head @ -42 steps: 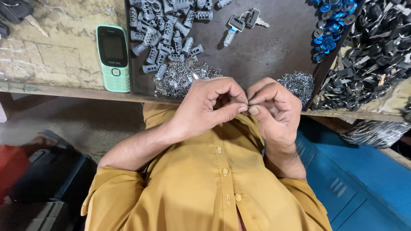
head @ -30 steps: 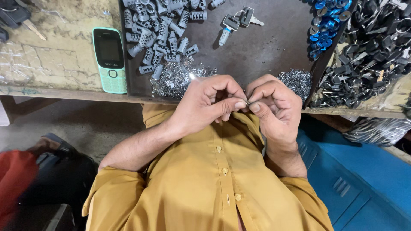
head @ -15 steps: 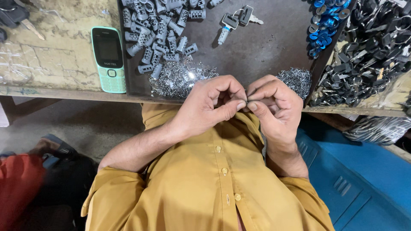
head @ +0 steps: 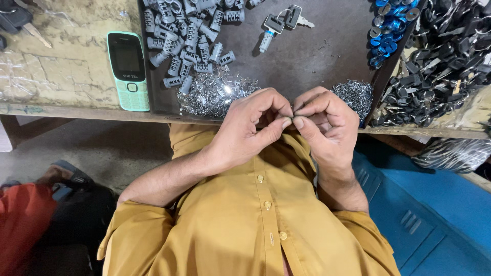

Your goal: The person sits at a workbench and assembles small lock components by hand, picking gray lock bodies and blue caps from a tray, fitting the parts together with both hands, and placing finished assemblies aside among piles of parts and keys.

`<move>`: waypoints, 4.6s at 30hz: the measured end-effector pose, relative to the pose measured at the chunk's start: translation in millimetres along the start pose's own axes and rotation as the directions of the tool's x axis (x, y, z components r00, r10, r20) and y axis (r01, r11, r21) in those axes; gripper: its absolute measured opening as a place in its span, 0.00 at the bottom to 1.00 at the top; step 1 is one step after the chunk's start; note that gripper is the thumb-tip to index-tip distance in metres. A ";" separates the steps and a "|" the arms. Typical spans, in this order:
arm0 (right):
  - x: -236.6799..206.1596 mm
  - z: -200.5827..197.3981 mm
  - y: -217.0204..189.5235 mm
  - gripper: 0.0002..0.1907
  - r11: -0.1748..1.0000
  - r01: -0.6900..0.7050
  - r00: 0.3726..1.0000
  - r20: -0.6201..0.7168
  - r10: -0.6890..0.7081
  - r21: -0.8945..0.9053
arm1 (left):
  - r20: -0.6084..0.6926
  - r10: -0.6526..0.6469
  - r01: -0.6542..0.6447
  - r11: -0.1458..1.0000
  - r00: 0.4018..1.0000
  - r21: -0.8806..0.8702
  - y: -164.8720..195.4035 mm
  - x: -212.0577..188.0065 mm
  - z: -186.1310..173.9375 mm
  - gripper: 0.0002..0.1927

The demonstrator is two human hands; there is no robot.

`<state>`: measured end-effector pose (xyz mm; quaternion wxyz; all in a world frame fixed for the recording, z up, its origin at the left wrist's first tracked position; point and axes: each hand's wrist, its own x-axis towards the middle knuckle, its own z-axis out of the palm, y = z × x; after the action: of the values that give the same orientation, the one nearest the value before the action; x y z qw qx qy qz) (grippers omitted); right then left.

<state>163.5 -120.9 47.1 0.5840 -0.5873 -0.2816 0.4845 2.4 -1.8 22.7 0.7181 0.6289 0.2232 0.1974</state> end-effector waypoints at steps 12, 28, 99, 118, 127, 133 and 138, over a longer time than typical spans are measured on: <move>-19.5 -80.1 -4.0 0.13 0.125 0.053 0.960 0.016 -0.281 -0.991 | 0.114 -0.164 0.187 0.955 0.980 -0.232 -32.1 3.0 14.0 0.03; -25.0 -86.1 3.5 0.05 0.516 0.082 0.880 -0.181 -0.440 -0.852 | 0.138 -0.125 0.132 0.990 0.982 -0.043 -22.2 7.7 29.8 0.04; 37.8 31.2 8.4 0.14 0.900 0.203 0.979 0.070 -0.191 -0.386 | 0.046 -0.179 0.156 0.671 0.983 -0.725 -18.0 -4.9 -36.2 0.08; 33.1 21.2 -6.8 0.14 0.706 0.400 0.916 0.222 -0.335 -0.584 | 0.027 -0.130 0.125 0.846 0.991 -0.518 -18.6 -4.3 -26.1 0.09; 31.5 16.3 -10.2 0.14 0.582 0.459 0.885 0.291 -0.363 -0.671 | -0.145 -0.067 0.056 0.995 0.987 -0.076 -8.2 0.2 -16.3 0.12; 23.8 6.3 4.7 0.15 0.660 0.343 0.932 0.156 -0.326 -0.668 | -0.205 0.256 -0.161 0.906 0.945 0.391 6.7 -3.7 -7.5 0.08; 21.6 9.1 10.8 0.16 0.746 0.311 0.939 0.069 -0.337 -0.589 | -0.102 0.299 -0.226 0.868 0.949 0.443 6.0 -1.5 -5.8 0.07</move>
<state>160.8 -99.5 33.0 0.4526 -0.6917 -0.5036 0.2512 -2.1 2.9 28.1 0.5084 0.7760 0.2325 0.2921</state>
